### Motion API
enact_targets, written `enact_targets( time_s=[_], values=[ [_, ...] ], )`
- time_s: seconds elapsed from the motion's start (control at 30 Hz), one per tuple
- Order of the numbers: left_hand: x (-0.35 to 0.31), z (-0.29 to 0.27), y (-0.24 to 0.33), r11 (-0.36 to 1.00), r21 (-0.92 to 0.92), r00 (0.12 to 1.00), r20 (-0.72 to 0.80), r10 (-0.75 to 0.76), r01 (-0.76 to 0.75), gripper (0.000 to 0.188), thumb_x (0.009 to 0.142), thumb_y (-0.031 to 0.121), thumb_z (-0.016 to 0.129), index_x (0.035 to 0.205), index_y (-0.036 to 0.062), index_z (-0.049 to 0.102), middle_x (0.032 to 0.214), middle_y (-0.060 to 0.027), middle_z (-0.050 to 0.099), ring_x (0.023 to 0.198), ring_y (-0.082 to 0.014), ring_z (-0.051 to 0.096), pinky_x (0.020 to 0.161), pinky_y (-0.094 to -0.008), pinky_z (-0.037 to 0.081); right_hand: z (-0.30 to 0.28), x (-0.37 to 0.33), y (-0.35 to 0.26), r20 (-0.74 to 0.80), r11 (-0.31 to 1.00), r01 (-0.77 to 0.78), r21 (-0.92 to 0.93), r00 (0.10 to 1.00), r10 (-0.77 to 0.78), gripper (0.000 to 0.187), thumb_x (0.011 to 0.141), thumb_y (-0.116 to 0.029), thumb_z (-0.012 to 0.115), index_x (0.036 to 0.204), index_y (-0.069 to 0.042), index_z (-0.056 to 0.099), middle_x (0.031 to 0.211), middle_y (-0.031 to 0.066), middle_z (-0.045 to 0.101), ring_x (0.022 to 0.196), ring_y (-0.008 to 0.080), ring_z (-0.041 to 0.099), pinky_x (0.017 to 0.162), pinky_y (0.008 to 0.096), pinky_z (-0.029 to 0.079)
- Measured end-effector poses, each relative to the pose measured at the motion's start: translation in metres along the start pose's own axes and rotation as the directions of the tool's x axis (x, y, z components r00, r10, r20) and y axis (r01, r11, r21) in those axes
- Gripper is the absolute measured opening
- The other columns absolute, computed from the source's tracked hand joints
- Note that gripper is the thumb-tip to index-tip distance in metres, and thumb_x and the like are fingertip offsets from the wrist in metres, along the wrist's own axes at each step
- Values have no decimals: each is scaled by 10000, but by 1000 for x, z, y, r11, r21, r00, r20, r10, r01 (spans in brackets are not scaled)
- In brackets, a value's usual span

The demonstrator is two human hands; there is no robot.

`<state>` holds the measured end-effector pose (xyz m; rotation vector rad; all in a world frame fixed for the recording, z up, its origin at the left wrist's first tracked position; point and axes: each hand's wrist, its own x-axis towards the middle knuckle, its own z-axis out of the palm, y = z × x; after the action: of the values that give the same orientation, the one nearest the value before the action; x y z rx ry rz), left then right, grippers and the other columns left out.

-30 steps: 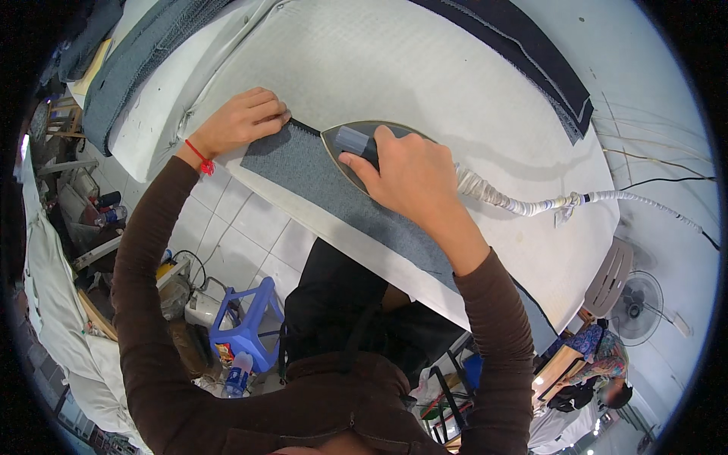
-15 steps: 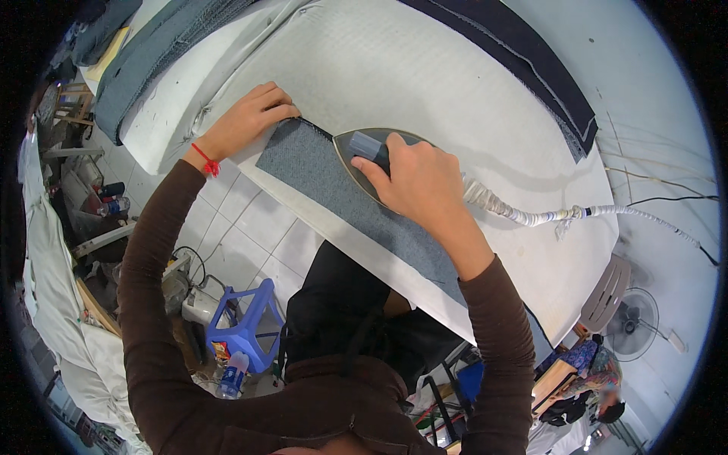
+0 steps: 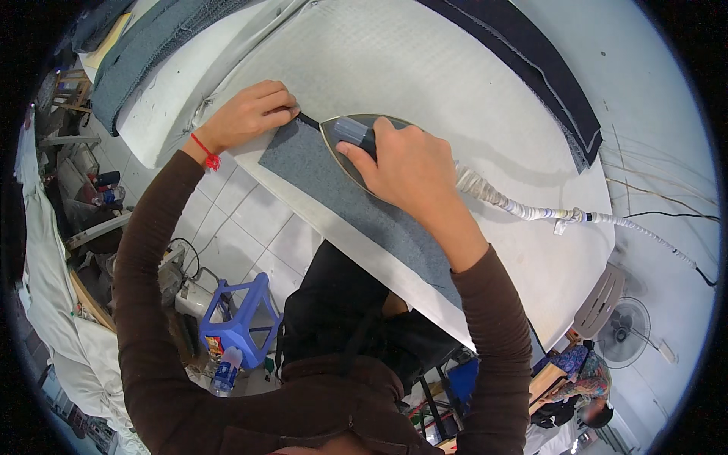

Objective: The person irons several long strips of dark and light grey fabric on a white ironing board. They repeatedly fold the edges of the fabric strips and press them with a steam iron to create crisp seams. The person handles the fabric pieces one at a time, adjusting their position and smoothing them out before ironing.

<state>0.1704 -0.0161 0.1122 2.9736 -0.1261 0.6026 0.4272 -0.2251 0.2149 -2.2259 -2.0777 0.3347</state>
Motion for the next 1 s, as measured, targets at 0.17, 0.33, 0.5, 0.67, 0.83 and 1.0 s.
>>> enact_targets(
  time_s=[0.17, 0.33, 0.5, 0.67, 0.83, 1.0],
  values=[
    [0, 5, 1, 999, 40, 999, -54, 1, 1, 166, 880, 80, 796, 1025, 63, 719, 1119, -66, 693, 1100, -264, 682, 942, -368, 607, 8, 2, 4, -54, 999, 30, 30, 998, -28, 625, 1030, -615, 746, 908, -2, 754, 673, 185, 735, 613, 372, 765, 576, 458, 607],
    [-4, 3, 6, 998, 36, 995, -83, -51, 54, 162, 874, 84, 811, 1015, 68, 732, 1102, -68, 694, 1092, -260, 686, 930, -363, 612, 5, 8, 0, -20, 999, 24, 31, 1000, -23, 636, 1033, -620, 742, 907, 3, 757, 668, 183, 737, 610, 366, 766, 572, 450, 606],
    [0, 6, 8, 996, 67, 993, -98, -58, 65, 184, 874, 95, 823, 1042, 67, 755, 1076, -54, 693, 1068, -247, 690, 921, -359, 611, 5, 13, -3, -36, 1000, 20, 3, 999, -20, 643, 1037, -628, 733, 916, 3, 762, 669, 181, 739, 603, 359, 765, 563, 444, 605],
    [0, 8, 16, 990, 88, 991, -91, -103, 111, 203, 876, 93, 814, 1073, 54, 785, 1090, -45, 704, 1069, -239, 690, 923, -351, 605, 8, 11, -1, -39, 1000, 14, 15, 999, -13, 639, 1041, -630, 725, 921, -3, 767, 675, 182, 741, 600, 354, 766, 560, 444, 604],
    [-12, 5, 32, 958, 47, 958, -73, -278, 282, 315, 911, 99, 796, 1222, 56, 830, 1189, -59, 732, 1148, -262, 683, 1030, -407, 575, 8, 16, -5, -9, 1000, 5, 12, 1000, -5, 638, 1040, -634, 726, 942, -5, 769, 686, 186, 746, 602, 359, 766, 559, 453, 602],
    [-4, -3, 75, 826, -103, 814, -142, -563, 554, 313, 924, 142, 807, 1215, 34, 845, 1359, -71, 750, 1255, -303, 681, 1133, -484, 515, 9, 13, -5, -23, 999, -4, 41, 1000, 5, 638, 1043, -629, 725, 954, 1, 769, 687, 186, 747, 609, 366, 768, 564, 450, 605]
  ],
)
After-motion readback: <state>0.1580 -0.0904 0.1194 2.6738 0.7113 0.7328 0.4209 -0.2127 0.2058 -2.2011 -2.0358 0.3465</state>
